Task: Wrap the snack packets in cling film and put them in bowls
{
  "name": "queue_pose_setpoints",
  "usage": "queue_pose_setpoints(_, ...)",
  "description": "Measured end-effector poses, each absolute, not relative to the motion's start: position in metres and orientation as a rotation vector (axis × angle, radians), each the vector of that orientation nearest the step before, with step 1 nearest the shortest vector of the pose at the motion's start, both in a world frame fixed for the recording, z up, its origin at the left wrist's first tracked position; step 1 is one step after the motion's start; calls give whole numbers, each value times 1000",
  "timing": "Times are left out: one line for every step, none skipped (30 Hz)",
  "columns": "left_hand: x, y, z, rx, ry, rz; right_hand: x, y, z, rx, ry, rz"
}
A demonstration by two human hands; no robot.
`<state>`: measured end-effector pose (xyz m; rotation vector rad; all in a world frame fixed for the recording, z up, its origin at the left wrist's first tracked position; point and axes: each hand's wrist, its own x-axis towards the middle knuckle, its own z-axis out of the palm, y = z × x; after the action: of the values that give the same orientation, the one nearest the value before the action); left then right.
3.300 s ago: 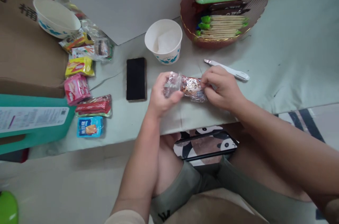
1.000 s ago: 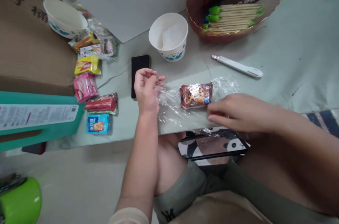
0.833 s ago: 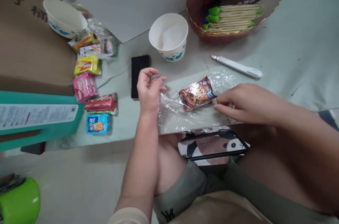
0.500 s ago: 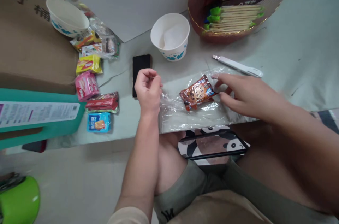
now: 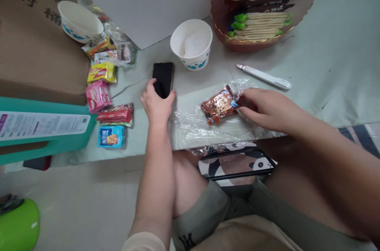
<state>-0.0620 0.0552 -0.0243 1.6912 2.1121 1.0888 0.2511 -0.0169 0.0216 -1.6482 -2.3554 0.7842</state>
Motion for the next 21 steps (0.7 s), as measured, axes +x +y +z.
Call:
queue_pose_setpoints(-62, 56, -23, 1696, 2097, 1096, 251, -16, 22, -1642, -2352, 793)
queue_pose_setpoints(-61, 57, -22, 1702, 2086, 1097, 251, -16, 22, -1638, -2350, 804)
queue_pose_setpoints(-60, 58, -21, 1708, 2085, 1086, 251, -15, 22, -1638, -2349, 816)
queue_pose_setpoints(-59, 58, -19, 1718, 2097, 1057, 251, -15, 22, -1644, -2350, 829)
queue_pose_setpoints(-58, 59, -18, 1732, 2121, 1013, 251, -14, 23, -1655, -2352, 843)
queue_pose_setpoints(-57, 59, -17, 1749, 2151, 957, 251, -14, 23, -1669, -2353, 854)
queue_pose_setpoints(-56, 59, -15, 1767, 2179, 898, 250, -14, 24, -1686, -2353, 865)
queue_pose_setpoints(-54, 58, -14, 1783, 2202, 843, 250, -14, 24, -1701, -2353, 874)
queue_pose_setpoints(-53, 58, -12, 1792, 2222, 797, 250, -14, 24, -1712, -2353, 883)
queue_pose_setpoints(-51, 57, -10, 1791, 2243, 760, 250, -14, 24, -1721, -2352, 889)
queue_pose_setpoints(-49, 56, -8, 1777, 2272, 730, 250, -15, 24, -1727, -2350, 894)
queue_pose_setpoints(-47, 55, -6, 1753, 2311, 702, 250, -15, 24, -1731, -2346, 898)
queue_pose_setpoints(-45, 54, -4, 1724, 2357, 670, 250, -15, 24, -1732, -2340, 904)
queue_pose_setpoints(-43, 52, -2, 1691, 2408, 637, 250, -16, 23, -1732, -2333, 908)
queue_pose_setpoints(-41, 50, 1, 1659, 2454, 605, 250, -16, 23, -1730, -2326, 913)
queue_pose_setpoints(-39, 49, 3, 1631, 2489, 575, 250, -16, 23, -1728, -2320, 917)
queue_pose_setpoints(-38, 47, 5, 1609, 2510, 548, 250, -16, 23, -1725, -2317, 921)
queue_pose_setpoints(-38, 45, 7, 1591, 2520, 528, 250, -16, 22, -1722, -2316, 922)
queue_pose_setpoints(-38, 44, 8, 1577, 2523, 516, 250, -16, 22, -1721, -2319, 919)
queue_pose_setpoints(-38, 43, 9, 1565, 2522, 511, 250, -16, 22, -1722, -2324, 913)
queue_pose_setpoints(-38, 42, 10, 1556, 2518, 515, 250, -16, 22, -1727, -2330, 907)
